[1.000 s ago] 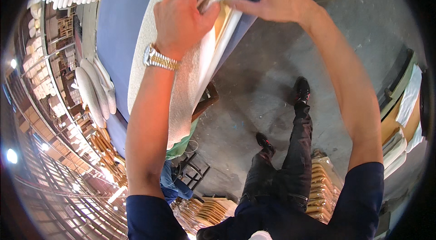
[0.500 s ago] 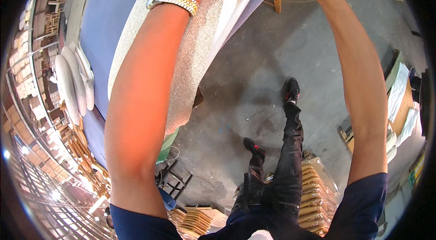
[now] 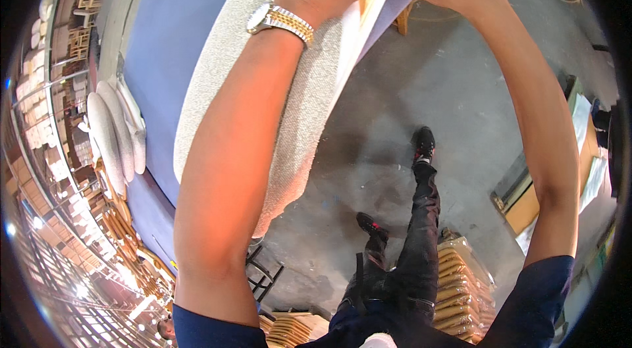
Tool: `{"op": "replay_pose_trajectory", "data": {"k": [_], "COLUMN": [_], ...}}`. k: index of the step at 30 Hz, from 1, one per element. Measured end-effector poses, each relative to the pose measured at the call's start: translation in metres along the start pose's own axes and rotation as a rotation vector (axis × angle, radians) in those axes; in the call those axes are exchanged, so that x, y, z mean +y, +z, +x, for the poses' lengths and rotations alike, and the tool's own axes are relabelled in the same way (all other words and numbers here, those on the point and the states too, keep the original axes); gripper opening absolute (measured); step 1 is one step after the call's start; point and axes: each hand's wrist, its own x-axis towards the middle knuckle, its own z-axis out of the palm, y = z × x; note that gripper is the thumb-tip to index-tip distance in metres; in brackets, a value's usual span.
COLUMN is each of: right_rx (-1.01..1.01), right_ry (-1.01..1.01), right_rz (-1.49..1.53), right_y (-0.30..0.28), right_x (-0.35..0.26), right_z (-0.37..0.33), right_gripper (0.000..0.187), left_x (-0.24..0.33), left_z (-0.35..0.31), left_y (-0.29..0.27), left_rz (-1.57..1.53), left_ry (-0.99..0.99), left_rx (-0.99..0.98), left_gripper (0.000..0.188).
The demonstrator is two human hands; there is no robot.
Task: The person folds white fabric over a cushion-like object, trims excess fabric with a utility knife, and secures the fabric using a staple gun. The person repeats this process for multiple cushion units on a blue worktable.
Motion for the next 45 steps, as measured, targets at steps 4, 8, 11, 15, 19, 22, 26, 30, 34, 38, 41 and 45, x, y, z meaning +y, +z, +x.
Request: {"op": "replay_pose_trajectory", "data": {"k": [4, 8, 11, 15, 19, 22, 26, 30, 34, 38, 41, 45], "right_rx": [-0.055, -0.024, -0.016, 0.009, 0.104, 0.070, 0.157, 0.250, 0.274, 0.181, 0.129, 0.113], "right_ry": [0.072, 0.123, 0.151, 0.182, 0.169, 0.204, 0.160, 0.275, 0.302, 0.351, 0.366, 0.338], "right_rz": [0.020, 0.076, 0.084, 0.095, 0.196, 0.200, 0.214, 0.319, 0.356, 0.434, 0.557, 0.850], "right_y": [0.001, 0.006, 0.013, 0.022, 0.023, 0.024, 0.032, 0.035, 0.048, 0.041, 0.036, 0.035], "right_x": [-0.002, 0.005, 0.011, 0.010, 0.008, 0.006, 0.011, 0.010, 0.009, 0.004, 0.011, 0.030], "right_z": [0.012, 0.017, 0.017, 0.016, 0.012, 0.009, 0.007, 0.001, -0.003, 0.000, 0.000, -0.007], "right_gripper": [0.018, 0.024, 0.025, 0.027, 0.029, 0.031, 0.031, 0.026, 0.032, 0.031, 0.034, 0.045], "left_x": [-0.001, 0.002, 0.008, -0.002, -0.012, 0.001, -0.009, 0.002, 0.005, -0.003, -0.006, 0.000], "left_z": [0.011, 0.024, 0.026, 0.033, 0.035, 0.038, 0.035, 0.036, 0.033, 0.024, 0.023, 0.021], "left_y": [0.000, -0.007, -0.011, -0.012, 0.001, -0.011, 0.002, 0.000, -0.001, -0.001, -0.002, -0.007], "left_rz": [-0.042, -0.032, -0.041, -0.031, -0.114, -0.049, 0.007, -0.004, -0.024, -0.108, -0.187, -0.194], "left_ry": [0.039, 0.023, -0.022, -0.037, 0.051, -0.020, 0.071, -0.008, -0.050, -0.052, -0.015, -0.102], "left_rx": [-0.012, -0.094, -0.133, -0.279, -0.180, -0.295, -0.137, -0.198, -0.210, -0.226, -0.176, -0.215], "left_gripper": [0.024, 0.022, 0.019, 0.042, 0.047, 0.046, 0.042, 0.041, 0.043, 0.044, 0.040, 0.037]}}
